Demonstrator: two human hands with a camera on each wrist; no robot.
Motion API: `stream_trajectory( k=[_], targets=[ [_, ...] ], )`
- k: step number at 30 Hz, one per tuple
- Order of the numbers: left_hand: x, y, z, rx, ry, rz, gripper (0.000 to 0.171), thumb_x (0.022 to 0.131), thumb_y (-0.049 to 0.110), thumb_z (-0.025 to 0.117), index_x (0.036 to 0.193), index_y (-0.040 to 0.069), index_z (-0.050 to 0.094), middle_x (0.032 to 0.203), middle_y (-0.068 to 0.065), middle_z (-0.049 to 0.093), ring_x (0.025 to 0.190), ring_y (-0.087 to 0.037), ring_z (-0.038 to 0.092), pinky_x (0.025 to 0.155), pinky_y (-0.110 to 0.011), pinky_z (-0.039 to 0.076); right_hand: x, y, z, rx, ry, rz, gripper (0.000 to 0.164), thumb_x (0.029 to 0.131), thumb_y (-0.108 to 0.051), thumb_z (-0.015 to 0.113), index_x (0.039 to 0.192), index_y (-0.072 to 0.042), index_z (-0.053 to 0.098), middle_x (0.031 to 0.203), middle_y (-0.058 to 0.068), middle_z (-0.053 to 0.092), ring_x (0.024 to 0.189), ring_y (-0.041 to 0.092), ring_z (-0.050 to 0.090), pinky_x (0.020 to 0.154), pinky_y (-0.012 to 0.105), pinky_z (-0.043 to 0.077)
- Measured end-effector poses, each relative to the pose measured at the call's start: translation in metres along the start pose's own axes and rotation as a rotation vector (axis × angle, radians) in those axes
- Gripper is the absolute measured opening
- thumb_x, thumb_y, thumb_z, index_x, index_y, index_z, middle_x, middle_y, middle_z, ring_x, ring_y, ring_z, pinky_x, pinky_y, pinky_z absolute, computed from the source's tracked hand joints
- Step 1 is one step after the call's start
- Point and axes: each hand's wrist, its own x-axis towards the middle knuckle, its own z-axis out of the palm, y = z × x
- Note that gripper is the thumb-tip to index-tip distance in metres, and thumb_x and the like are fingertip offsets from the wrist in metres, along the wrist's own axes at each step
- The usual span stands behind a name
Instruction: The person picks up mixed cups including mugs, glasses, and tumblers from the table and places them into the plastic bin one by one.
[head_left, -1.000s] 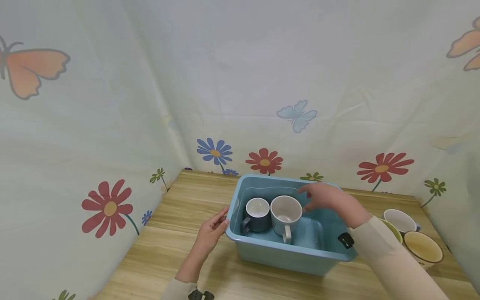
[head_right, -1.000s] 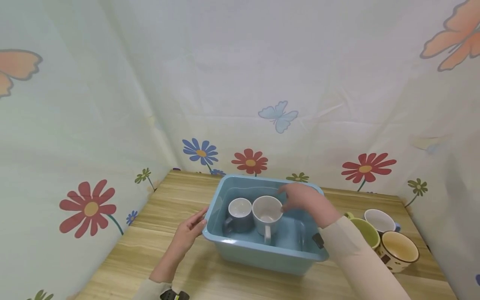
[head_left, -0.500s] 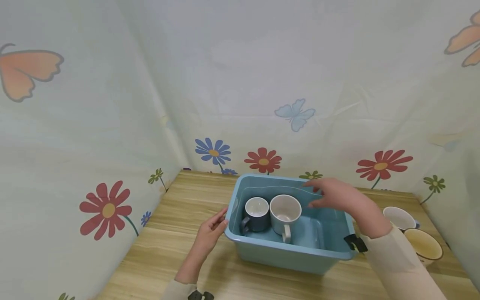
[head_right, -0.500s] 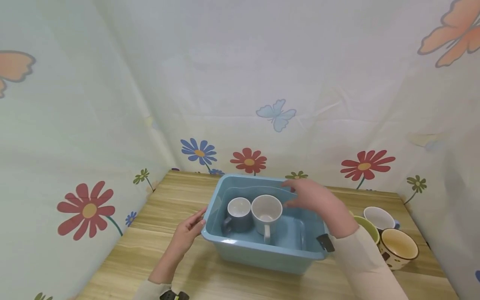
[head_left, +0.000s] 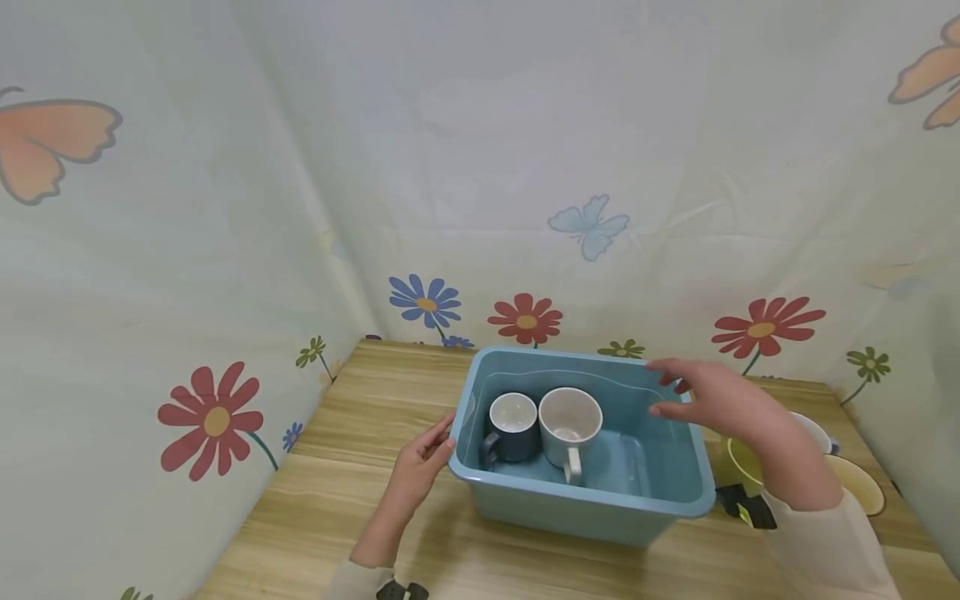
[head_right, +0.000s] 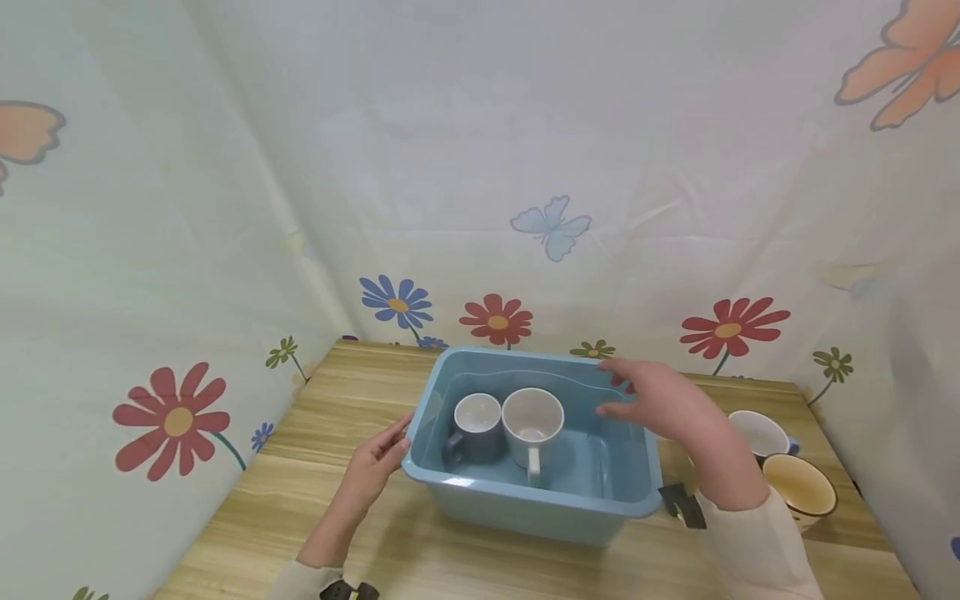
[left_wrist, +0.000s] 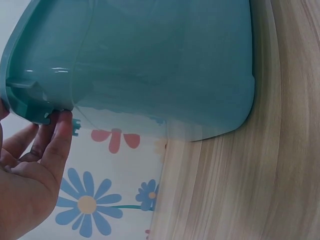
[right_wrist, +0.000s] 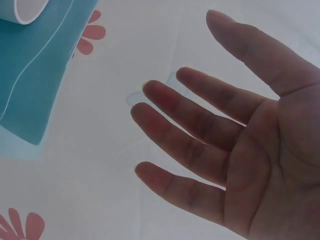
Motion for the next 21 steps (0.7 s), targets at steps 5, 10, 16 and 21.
stream_trajectory(
  k=[5, 10, 16, 21],
  targets=[
    [-0.001, 0.000, 0.001, 0.006, -0.001, -0.003, 0.046, 0.100, 0.013, 0.063, 0.145, 0.003, 0.056, 0.126, -0.027, 0.068, 0.119, -0.035, 0.069, 0.096, -0.030, 0.057, -0.006, 0.004, 0.006, 0.014, 0.035, -0.005, 0.069, 0.086, -0.030, 0.082, 0.141, 0.003, 0.056, 0.121, 0.023, 0.070, 0.108, 0.040, 0.067, 0.086, 0.056, 0.060],
    [-0.002, 0.000, 0.001, 0.013, -0.001, -0.004, 0.046, 0.100, 0.013, 0.063, 0.145, 0.004, 0.056, 0.125, -0.027, 0.069, 0.118, -0.034, 0.069, 0.096, -0.033, 0.058, -0.012, 0.012, 0.012, 0.057, 0.093, -0.044, 0.062, 0.088, -0.027, 0.081, 0.138, 0.002, 0.059, 0.122, 0.022, 0.071, 0.110, 0.041, 0.066, 0.089, 0.061, 0.056],
    [-0.001, 0.000, 0.001, 0.006, 0.000, 0.006, 0.046, 0.100, 0.011, 0.062, 0.145, 0.002, 0.056, 0.124, -0.028, 0.069, 0.117, -0.035, 0.069, 0.092, -0.023, 0.056, -0.023, 0.019, 0.015, 0.087, 0.157, -0.024, 0.059, 0.090, -0.025, 0.078, 0.139, 0.002, 0.058, 0.130, 0.026, 0.067, 0.116, 0.045, 0.063, 0.094, 0.066, 0.053],
    [0.000, 0.000, 0.000, 0.003, 0.001, 0.028, 0.045, 0.101, 0.010, 0.060, 0.145, -0.002, 0.054, 0.122, -0.030, 0.068, 0.114, -0.033, 0.070, 0.089, -0.019, 0.055, -0.033, 0.024, 0.019, 0.091, 0.239, -0.021, 0.055, 0.091, -0.021, 0.077, 0.138, 0.001, 0.060, 0.135, 0.026, 0.065, 0.117, 0.047, 0.062, 0.091, 0.067, 0.053]
  ],
)
